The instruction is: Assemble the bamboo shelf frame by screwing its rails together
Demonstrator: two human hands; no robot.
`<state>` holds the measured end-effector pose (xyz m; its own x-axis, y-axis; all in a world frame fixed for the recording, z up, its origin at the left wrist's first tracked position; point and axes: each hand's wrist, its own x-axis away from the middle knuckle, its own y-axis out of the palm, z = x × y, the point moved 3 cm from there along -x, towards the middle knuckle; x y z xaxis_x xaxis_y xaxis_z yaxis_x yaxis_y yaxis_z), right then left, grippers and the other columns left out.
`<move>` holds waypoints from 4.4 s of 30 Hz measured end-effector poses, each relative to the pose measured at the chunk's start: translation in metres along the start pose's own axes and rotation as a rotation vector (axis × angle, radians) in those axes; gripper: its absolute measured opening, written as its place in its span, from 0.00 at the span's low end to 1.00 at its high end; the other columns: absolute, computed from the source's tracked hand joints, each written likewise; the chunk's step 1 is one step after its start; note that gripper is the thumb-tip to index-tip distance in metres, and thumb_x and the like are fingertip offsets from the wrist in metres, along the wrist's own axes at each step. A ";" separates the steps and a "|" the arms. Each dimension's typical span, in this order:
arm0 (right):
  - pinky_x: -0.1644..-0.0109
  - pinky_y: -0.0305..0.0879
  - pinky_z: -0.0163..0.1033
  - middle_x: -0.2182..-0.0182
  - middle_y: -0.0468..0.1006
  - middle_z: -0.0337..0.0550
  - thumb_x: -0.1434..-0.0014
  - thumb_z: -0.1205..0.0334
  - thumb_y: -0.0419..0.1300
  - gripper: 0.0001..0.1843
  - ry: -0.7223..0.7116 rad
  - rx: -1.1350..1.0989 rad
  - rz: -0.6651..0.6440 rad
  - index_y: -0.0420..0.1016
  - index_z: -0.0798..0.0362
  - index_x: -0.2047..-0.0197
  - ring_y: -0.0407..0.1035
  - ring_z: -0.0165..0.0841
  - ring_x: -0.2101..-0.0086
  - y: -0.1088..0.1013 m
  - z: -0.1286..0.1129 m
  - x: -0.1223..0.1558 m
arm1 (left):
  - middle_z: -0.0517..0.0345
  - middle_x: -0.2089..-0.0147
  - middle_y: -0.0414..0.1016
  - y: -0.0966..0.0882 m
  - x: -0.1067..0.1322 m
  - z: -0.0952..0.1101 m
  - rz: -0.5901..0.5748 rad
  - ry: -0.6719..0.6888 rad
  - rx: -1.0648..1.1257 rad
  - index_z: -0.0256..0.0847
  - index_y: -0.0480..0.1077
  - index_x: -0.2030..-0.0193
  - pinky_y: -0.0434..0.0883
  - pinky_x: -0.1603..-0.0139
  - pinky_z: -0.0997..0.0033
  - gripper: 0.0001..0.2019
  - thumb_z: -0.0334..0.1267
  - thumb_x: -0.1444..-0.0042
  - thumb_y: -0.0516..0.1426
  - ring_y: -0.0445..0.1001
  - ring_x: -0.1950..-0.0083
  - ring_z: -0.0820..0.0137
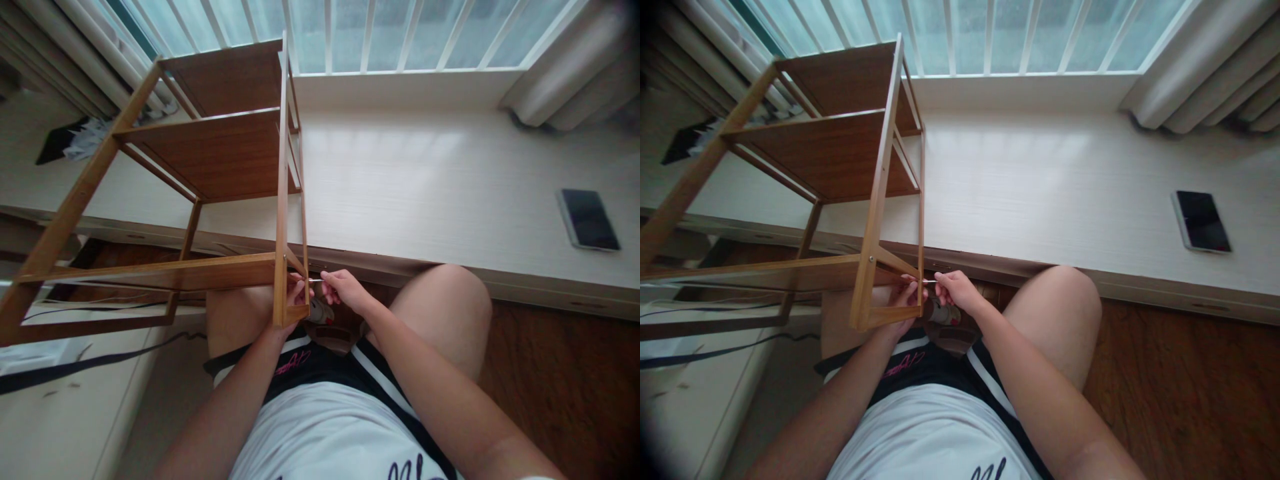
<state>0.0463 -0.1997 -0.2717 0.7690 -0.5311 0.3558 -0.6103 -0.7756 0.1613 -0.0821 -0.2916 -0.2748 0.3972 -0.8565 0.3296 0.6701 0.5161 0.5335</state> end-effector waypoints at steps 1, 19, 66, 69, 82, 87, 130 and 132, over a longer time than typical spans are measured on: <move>0.83 0.50 0.31 0.88 0.69 0.38 0.37 0.38 0.47 0.30 -0.009 0.018 0.006 0.67 0.53 0.78 0.54 0.25 0.88 0.000 0.000 0.000 | 0.61 0.64 0.79 0.000 0.000 0.000 0.000 0.000 -0.001 0.42 0.69 0.61 0.73 0.71 0.77 0.15 0.38 0.53 0.69 0.76 0.72 0.75; 0.66 0.56 0.35 0.79 0.70 0.37 0.34 0.50 0.52 0.22 -0.266 0.328 0.136 0.68 0.52 0.76 0.63 0.30 0.74 -0.007 -0.018 0.013 | 0.60 0.63 0.79 0.000 0.001 -0.001 0.011 -0.011 0.008 0.42 0.69 0.60 0.73 0.71 0.77 0.14 0.37 0.51 0.68 0.76 0.71 0.75; 0.81 0.47 0.33 0.91 0.64 0.36 0.37 0.41 0.50 0.30 -0.004 0.004 0.047 0.61 0.51 0.83 0.53 0.25 0.88 -0.001 -0.002 0.000 | 0.59 0.64 0.80 0.004 0.004 0.006 -0.001 -0.019 0.008 0.42 0.71 0.59 0.71 0.73 0.79 0.15 0.37 0.52 0.68 0.77 0.71 0.74; 0.80 0.49 0.33 0.90 0.64 0.35 0.36 0.41 0.49 0.30 -0.042 0.047 0.072 0.61 0.51 0.82 0.53 0.25 0.87 -0.001 -0.001 -0.001 | 0.60 0.64 0.80 0.004 0.004 0.006 0.001 -0.023 0.007 0.42 0.71 0.59 0.71 0.72 0.78 0.14 0.37 0.51 0.68 0.77 0.71 0.74; 0.68 0.54 0.36 0.81 0.65 0.36 0.34 0.45 0.50 0.26 -0.264 0.319 0.276 0.62 0.50 0.80 0.59 0.30 0.76 0.000 -0.015 0.011 | 0.61 0.63 0.79 -0.003 0.001 -0.001 -0.002 -0.033 0.021 0.43 0.71 0.58 0.71 0.73 0.78 0.13 0.36 0.49 0.67 0.77 0.70 0.74; 0.68 0.54 0.36 0.81 0.65 0.36 0.33 0.45 0.49 0.26 -0.297 0.361 0.307 0.61 0.50 0.79 0.59 0.30 0.76 0.002 -0.015 0.011 | 0.60 0.63 0.79 -0.003 0.000 -0.001 0.004 -0.037 0.018 0.43 0.71 0.57 0.72 0.72 0.77 0.15 0.37 0.51 0.67 0.77 0.70 0.74; 0.57 0.58 0.38 0.68 0.76 0.46 0.33 0.48 0.51 0.19 -0.442 0.618 0.227 0.75 0.50 0.67 0.67 0.36 0.65 -0.007 -0.009 0.008 | 0.60 0.64 0.80 -0.001 0.001 0.001 0.012 -0.014 0.002 0.42 0.71 0.59 0.72 0.70 0.77 0.15 0.38 0.52 0.68 0.77 0.70 0.74; 0.55 0.58 0.39 0.66 0.76 0.47 0.33 0.47 0.51 0.19 -0.447 0.631 0.237 0.75 0.50 0.66 0.67 0.37 0.64 -0.007 -0.008 0.008 | 0.59 0.64 0.80 0.000 0.001 0.002 0.013 -0.010 0.000 0.42 0.70 0.59 0.72 0.70 0.77 0.15 0.38 0.52 0.68 0.77 0.71 0.74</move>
<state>0.0557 -0.1959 -0.2629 0.7174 -0.6883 -0.1076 -0.6469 -0.6009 -0.4694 -0.0827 -0.2929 -0.2731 0.3992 -0.8497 0.3444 0.6649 0.5270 0.5294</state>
